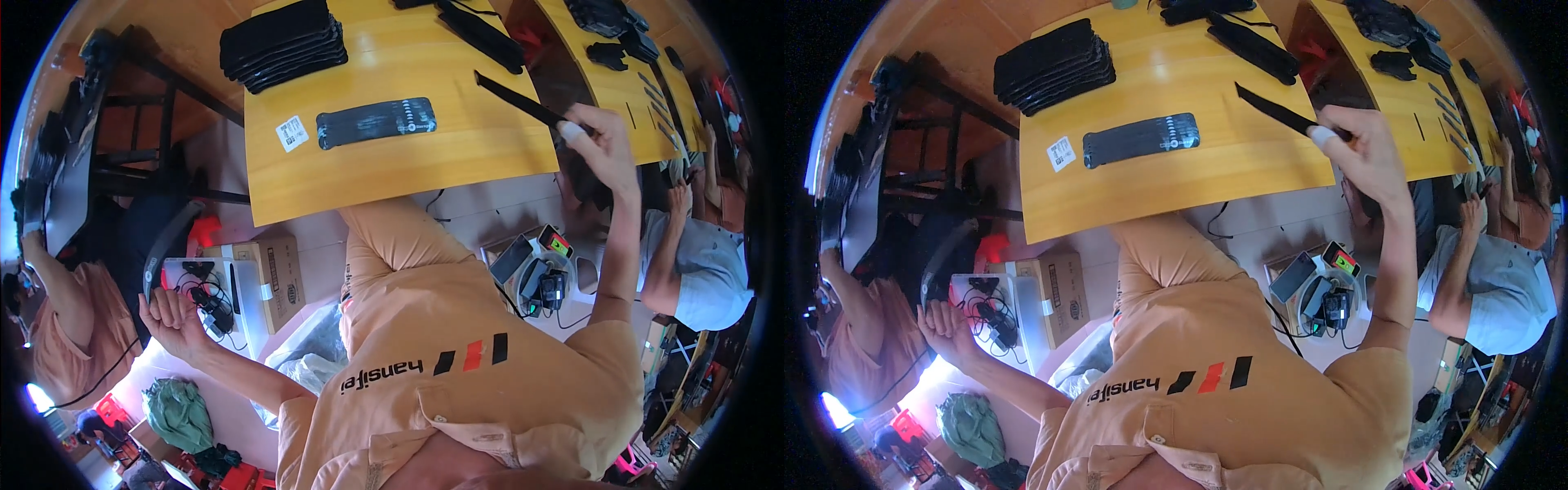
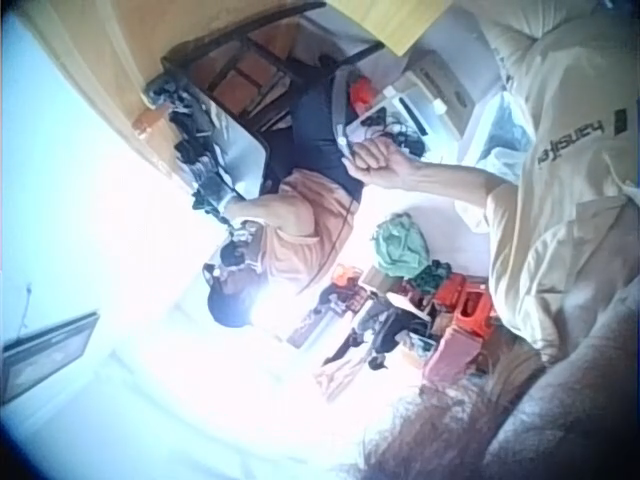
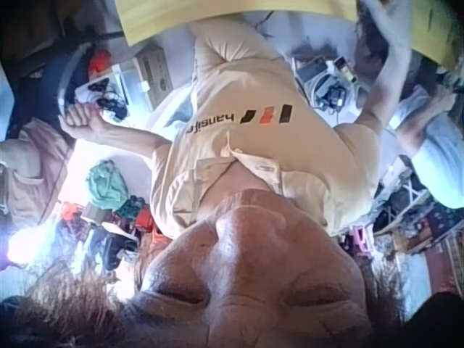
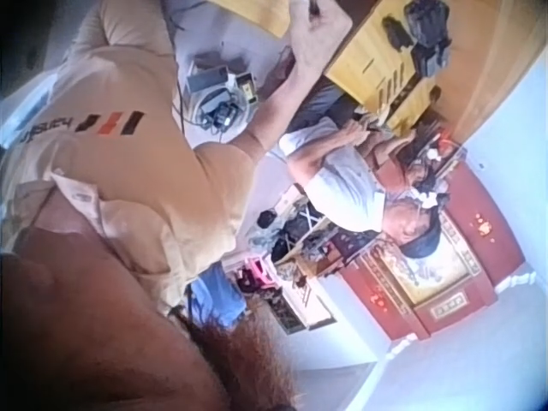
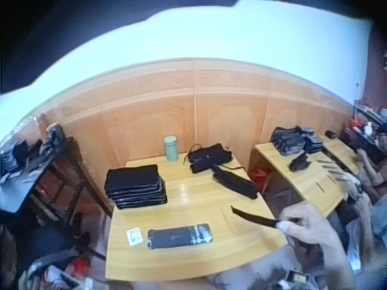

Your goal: The worker is attaching small white adhesive components onto black textile straps at a workbench.

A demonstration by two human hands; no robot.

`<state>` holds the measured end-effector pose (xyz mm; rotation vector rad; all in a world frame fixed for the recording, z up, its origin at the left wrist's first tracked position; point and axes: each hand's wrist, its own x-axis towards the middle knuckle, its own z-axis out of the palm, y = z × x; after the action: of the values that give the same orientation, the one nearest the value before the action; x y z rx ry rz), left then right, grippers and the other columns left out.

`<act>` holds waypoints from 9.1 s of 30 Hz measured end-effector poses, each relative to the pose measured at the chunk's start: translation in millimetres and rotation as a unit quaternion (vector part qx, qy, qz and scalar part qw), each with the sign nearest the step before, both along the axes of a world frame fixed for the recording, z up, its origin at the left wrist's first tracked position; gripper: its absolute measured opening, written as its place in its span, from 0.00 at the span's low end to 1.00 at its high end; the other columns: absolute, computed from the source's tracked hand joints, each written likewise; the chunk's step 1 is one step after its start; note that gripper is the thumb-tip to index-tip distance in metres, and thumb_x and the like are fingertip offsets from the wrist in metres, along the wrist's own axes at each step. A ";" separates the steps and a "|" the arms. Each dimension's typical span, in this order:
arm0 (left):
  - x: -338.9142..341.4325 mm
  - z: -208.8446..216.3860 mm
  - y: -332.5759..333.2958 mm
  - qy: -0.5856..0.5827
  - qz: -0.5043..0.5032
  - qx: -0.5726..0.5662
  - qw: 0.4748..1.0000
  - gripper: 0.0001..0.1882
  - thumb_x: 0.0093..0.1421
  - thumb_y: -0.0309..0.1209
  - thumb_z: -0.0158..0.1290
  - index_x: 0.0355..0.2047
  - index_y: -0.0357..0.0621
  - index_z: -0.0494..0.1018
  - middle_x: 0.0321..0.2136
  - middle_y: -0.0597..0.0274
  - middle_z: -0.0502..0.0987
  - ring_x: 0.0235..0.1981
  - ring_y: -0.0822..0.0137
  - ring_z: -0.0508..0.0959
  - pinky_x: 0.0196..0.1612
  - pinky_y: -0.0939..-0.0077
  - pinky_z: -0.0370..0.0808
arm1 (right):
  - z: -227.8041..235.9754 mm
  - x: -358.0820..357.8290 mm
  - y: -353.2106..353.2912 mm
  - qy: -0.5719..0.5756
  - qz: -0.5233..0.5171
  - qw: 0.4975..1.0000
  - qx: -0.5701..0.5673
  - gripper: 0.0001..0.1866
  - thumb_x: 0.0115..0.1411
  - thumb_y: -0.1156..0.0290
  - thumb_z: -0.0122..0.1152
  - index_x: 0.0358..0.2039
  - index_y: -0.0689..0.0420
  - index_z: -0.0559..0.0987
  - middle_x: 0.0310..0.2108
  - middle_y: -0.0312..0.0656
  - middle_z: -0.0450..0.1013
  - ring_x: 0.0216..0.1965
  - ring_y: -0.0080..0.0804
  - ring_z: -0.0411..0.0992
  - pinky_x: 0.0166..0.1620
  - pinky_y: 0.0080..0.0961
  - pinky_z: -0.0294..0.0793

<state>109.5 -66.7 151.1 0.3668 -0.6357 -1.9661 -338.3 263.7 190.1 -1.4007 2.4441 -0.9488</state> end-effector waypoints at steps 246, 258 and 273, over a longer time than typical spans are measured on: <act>-232.5 -115.9 127.0 -0.508 -0.051 -0.438 0.740 0.20 0.55 0.30 0.50 0.47 0.35 0.64 0.41 0.52 0.70 0.40 0.59 0.70 0.42 0.69 0.68 | -197.6 -24.1 -15.6 -0.127 -0.333 0.934 0.003 0.08 0.41 0.72 0.62 0.23 0.61 0.76 0.16 0.40 0.71 0.21 0.30 0.70 0.27 0.26 0.67; -225.7 -127.2 151.6 -0.190 -0.337 0.066 0.920 0.06 0.54 0.27 0.54 0.33 0.43 0.74 0.25 0.70 0.74 0.19 0.83 0.69 0.18 0.91 0.62 | -117.3 72.8 -55.1 -0.314 0.122 0.939 0.076 0.09 0.42 0.79 0.61 0.28 0.64 0.77 0.20 0.36 0.73 0.24 0.16 0.66 0.27 0.17 0.64; -218.7 -121.0 123.0 -0.205 -0.210 0.071 0.953 0.09 0.59 0.29 0.48 0.37 0.39 0.73 0.32 0.63 0.75 0.22 0.78 0.73 0.26 0.87 0.76 | -133.1 61.2 -48.6 -0.440 -0.044 0.896 -0.034 0.08 0.48 0.74 0.58 0.31 0.61 0.77 0.20 0.36 0.73 0.11 0.09 0.56 0.14 0.10 0.51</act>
<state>-109.3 56.3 30.1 0.7962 -0.8948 -2.3722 -277.1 215.2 57.1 -0.6237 1.7827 -1.3208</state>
